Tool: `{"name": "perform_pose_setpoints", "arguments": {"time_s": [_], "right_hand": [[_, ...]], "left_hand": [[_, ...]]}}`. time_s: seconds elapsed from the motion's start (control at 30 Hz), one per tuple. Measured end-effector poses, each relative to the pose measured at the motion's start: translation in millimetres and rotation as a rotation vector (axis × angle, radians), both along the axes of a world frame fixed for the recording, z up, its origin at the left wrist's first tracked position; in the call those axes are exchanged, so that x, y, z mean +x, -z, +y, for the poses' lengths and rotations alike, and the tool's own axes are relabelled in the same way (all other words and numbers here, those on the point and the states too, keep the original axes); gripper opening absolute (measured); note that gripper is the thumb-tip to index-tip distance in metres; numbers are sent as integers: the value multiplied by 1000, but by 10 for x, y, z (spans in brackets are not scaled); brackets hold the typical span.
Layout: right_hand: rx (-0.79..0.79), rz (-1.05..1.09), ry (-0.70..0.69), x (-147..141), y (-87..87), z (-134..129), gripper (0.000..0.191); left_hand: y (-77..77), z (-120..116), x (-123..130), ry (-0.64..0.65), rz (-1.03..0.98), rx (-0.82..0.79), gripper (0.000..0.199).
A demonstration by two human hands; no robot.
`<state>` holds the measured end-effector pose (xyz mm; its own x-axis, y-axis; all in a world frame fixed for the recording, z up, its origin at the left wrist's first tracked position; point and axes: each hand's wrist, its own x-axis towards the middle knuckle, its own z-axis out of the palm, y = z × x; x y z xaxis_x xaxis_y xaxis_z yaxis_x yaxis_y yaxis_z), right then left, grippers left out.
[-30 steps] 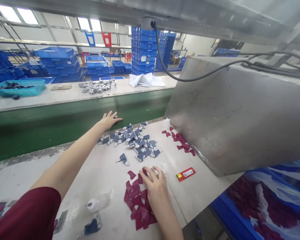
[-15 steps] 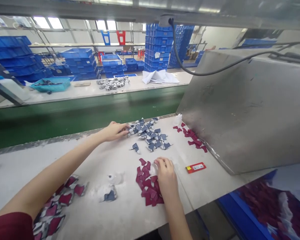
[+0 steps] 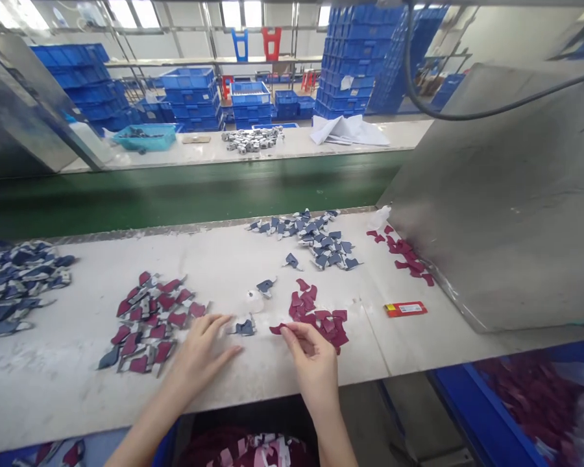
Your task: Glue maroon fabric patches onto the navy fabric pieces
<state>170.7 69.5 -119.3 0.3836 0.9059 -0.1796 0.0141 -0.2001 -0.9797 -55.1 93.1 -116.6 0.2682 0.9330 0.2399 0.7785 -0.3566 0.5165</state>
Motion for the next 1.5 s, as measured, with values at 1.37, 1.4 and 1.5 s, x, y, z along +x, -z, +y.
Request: {"name": "perform_pose_setpoints", "arguments": {"time_s": [1.37, 1.4, 1.5], "right_hand": [[319, -144, -125, -404, -355, -246, 20], [285, -33, -209, -371, -354, -231, 24], [298, 154, -337, -320, -364, -209, 20]], "left_hand": [[-618, -302, 364, -305, -1180, -570, 26], [-638, -302, 358, -282, -1178, -588, 26], [-675, -311, 358, -230, -1186, -618, 26]]}}
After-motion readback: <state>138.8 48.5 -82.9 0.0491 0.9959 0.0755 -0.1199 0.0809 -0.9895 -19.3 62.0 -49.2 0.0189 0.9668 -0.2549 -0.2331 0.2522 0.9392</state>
